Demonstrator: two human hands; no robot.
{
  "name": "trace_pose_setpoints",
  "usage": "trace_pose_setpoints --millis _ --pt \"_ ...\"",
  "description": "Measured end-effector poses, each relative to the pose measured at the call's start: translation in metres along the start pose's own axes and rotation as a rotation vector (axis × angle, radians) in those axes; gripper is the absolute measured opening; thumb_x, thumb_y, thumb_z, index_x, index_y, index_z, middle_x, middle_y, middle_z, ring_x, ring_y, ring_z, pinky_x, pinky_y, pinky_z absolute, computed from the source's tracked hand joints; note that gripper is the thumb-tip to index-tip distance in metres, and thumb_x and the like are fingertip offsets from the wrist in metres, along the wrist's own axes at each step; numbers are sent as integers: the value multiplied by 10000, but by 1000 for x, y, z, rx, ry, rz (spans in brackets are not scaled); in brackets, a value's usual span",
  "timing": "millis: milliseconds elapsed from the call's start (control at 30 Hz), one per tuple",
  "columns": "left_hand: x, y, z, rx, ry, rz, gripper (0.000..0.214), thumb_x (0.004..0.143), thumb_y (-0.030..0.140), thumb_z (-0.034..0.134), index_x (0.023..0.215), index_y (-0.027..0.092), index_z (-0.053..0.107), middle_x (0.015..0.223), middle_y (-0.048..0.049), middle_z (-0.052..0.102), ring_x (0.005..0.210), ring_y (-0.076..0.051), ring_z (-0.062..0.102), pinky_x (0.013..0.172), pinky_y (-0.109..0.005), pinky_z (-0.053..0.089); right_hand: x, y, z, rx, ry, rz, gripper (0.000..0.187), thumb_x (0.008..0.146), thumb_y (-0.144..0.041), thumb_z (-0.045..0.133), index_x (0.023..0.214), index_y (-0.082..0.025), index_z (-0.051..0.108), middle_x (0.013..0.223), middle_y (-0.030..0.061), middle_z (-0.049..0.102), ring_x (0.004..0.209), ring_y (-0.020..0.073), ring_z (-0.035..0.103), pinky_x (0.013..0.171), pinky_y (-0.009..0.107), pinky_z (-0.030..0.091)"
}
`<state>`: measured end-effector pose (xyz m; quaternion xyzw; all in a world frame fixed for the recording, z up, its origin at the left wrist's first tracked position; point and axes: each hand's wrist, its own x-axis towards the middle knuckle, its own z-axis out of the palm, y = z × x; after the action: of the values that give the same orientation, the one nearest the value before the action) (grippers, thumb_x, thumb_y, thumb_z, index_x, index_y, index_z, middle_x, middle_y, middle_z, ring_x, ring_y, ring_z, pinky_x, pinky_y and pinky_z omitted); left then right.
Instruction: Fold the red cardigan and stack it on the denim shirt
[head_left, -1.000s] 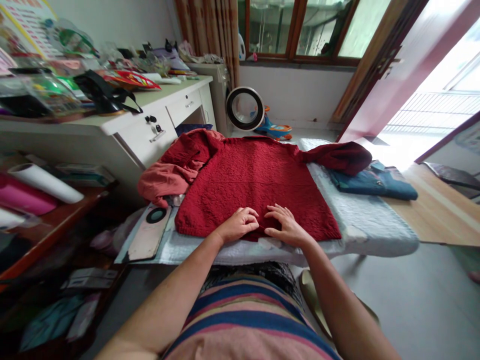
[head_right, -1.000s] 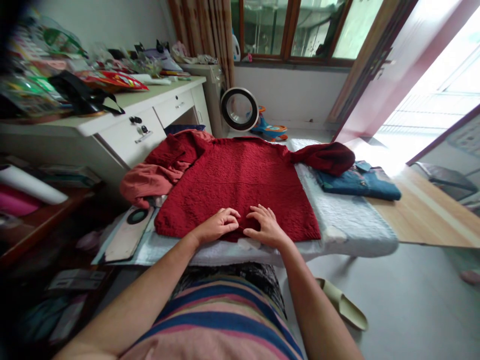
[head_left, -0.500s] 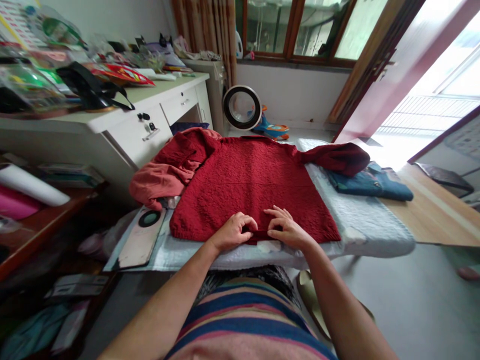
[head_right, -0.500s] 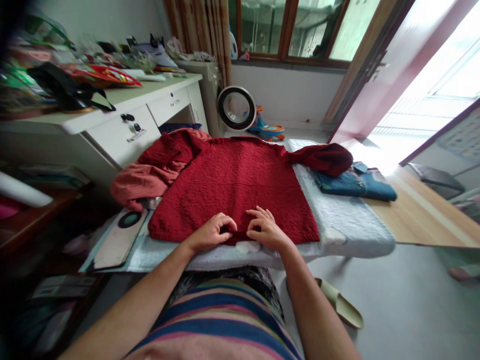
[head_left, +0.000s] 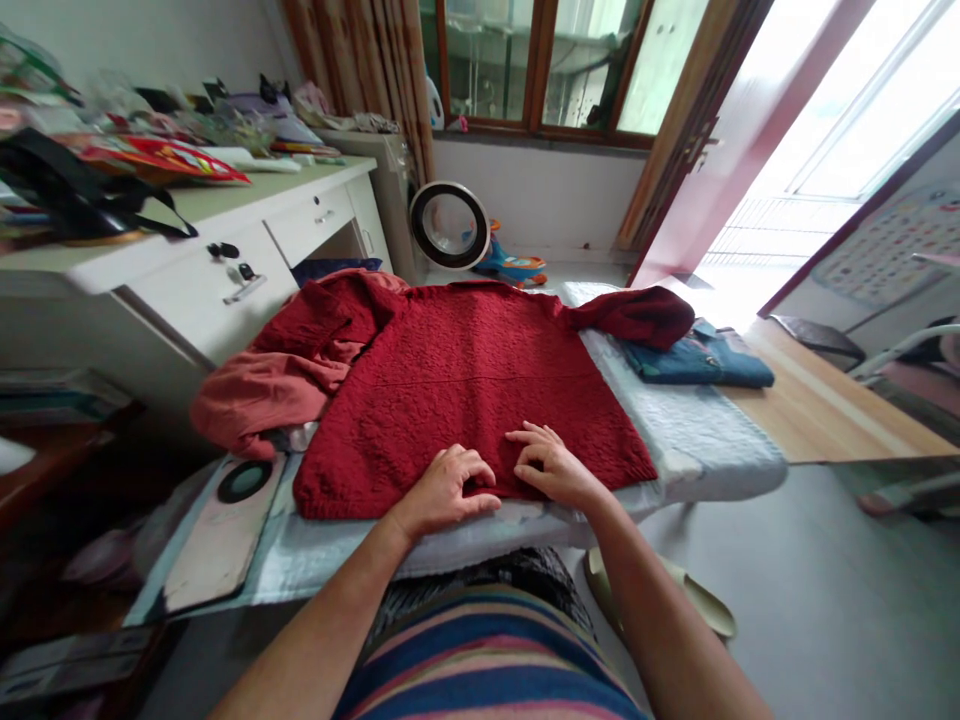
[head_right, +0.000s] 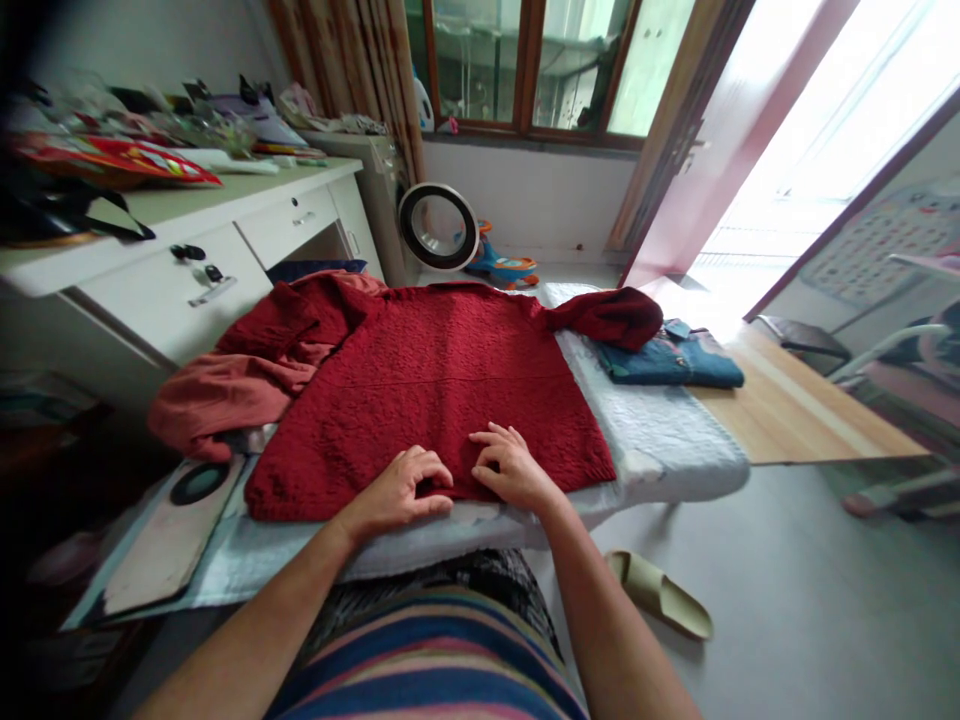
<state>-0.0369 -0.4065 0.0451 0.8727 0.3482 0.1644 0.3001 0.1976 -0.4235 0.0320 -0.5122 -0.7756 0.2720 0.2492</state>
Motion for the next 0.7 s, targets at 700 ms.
trace_pose_setpoints --millis 700 --pt "27 -5 29 549 231 -19 435 880 367 580 1291 226 586 1446 -113 469 1345 -312 382 1112 -492 295 -39 41 -74 -436 455 737 419 919 -381 471 1263 -146 513 1162 145 654 1050 258 622 866 313 434"
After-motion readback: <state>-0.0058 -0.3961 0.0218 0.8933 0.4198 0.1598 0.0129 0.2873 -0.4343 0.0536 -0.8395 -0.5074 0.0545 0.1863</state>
